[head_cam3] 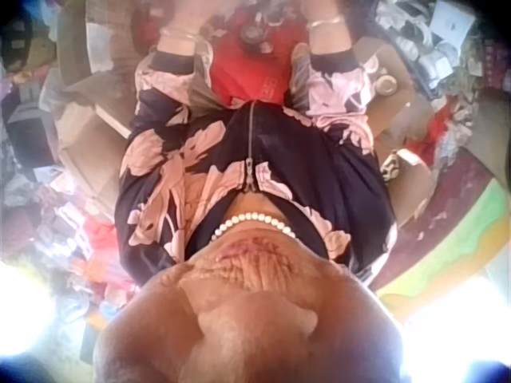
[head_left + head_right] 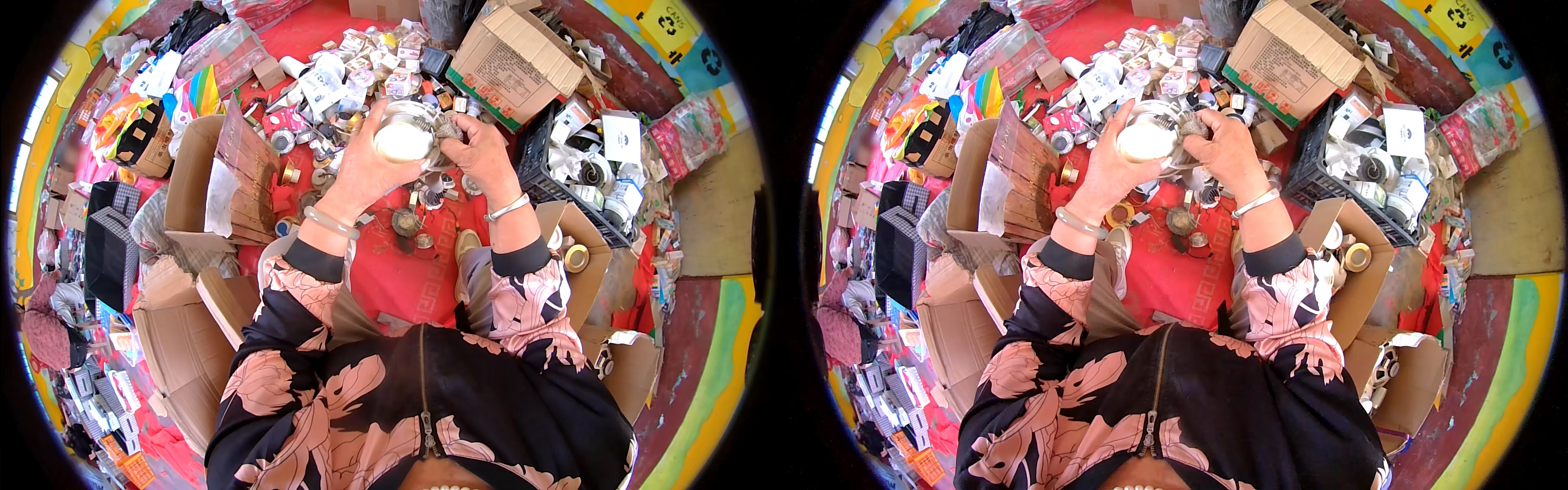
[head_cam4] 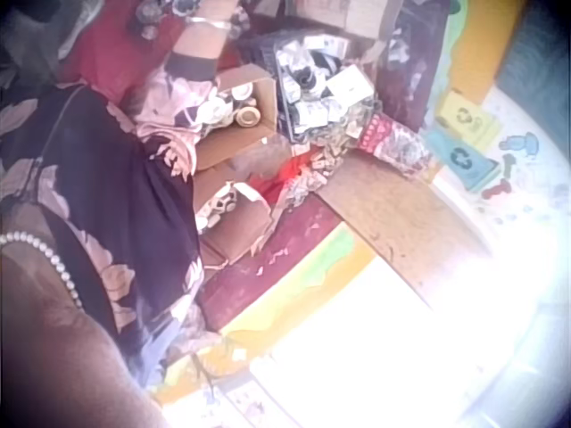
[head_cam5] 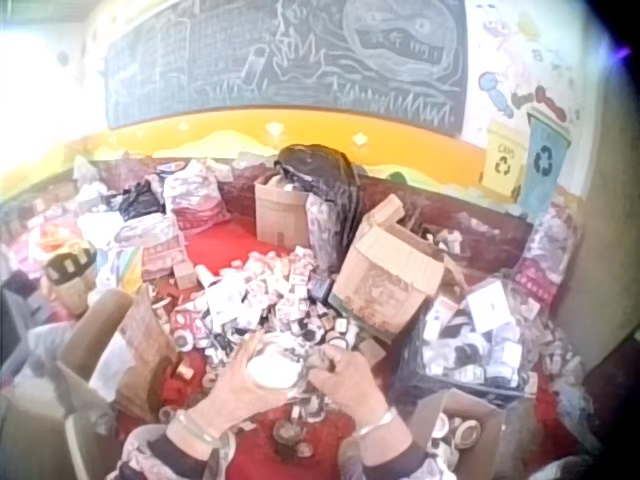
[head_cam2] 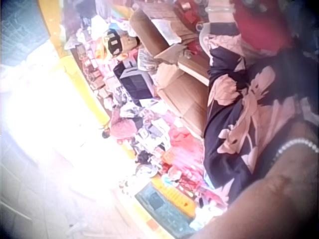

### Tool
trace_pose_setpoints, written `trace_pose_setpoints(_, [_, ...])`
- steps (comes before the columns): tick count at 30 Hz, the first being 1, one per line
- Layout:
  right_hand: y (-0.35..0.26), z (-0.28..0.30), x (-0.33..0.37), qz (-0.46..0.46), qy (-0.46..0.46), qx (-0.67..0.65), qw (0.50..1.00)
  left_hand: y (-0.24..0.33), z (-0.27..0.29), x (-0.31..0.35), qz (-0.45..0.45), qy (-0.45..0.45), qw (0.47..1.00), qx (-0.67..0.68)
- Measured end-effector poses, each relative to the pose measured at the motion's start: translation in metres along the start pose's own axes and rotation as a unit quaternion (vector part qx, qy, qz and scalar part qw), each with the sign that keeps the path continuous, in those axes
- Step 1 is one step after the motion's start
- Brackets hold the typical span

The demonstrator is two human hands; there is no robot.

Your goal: The person wipes small white containers with a grey cloth and then places them into a cardboard box.

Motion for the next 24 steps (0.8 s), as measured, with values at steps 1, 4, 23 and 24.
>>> trace_pose_setpoints(1, [0.001, 0.000, 0.000, 0.017, 0.015, 0.000, 1.000, 0.006, 0.001, 0.000, -0.001, 0.004, 1.000, -0.022])
trace_pose_setpoints(4, [-0.002, 0.000, 0.002, -0.010, 0.023, -0.030, 0.999, 0.014, 0.001, 0.001, -0.015, -0.017, 0.995, -0.100])
trace_pose_setpoints(23, [0.007, 0.011, -0.002, -0.093, -0.022, -0.152, 0.984, -0.023, -0.003, 0.002, 0.098, -0.010, 0.982, 0.162])
trace_pose_setpoints(24, [0.012, 0.014, -0.002, -0.108, -0.004, -0.199, 0.974, -0.022, -0.003, 0.003, 0.099, -0.007, 0.979, 0.179])
Point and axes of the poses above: each hand's wrist, its own x-axis away from the middle knuckle, its own z-axis out of the back of the hand, y = z × x, the point moved 8 cm from there along -x, towards the middle knuckle, and after that the axes turned 4 degrees about x, right-handed, at the moved point
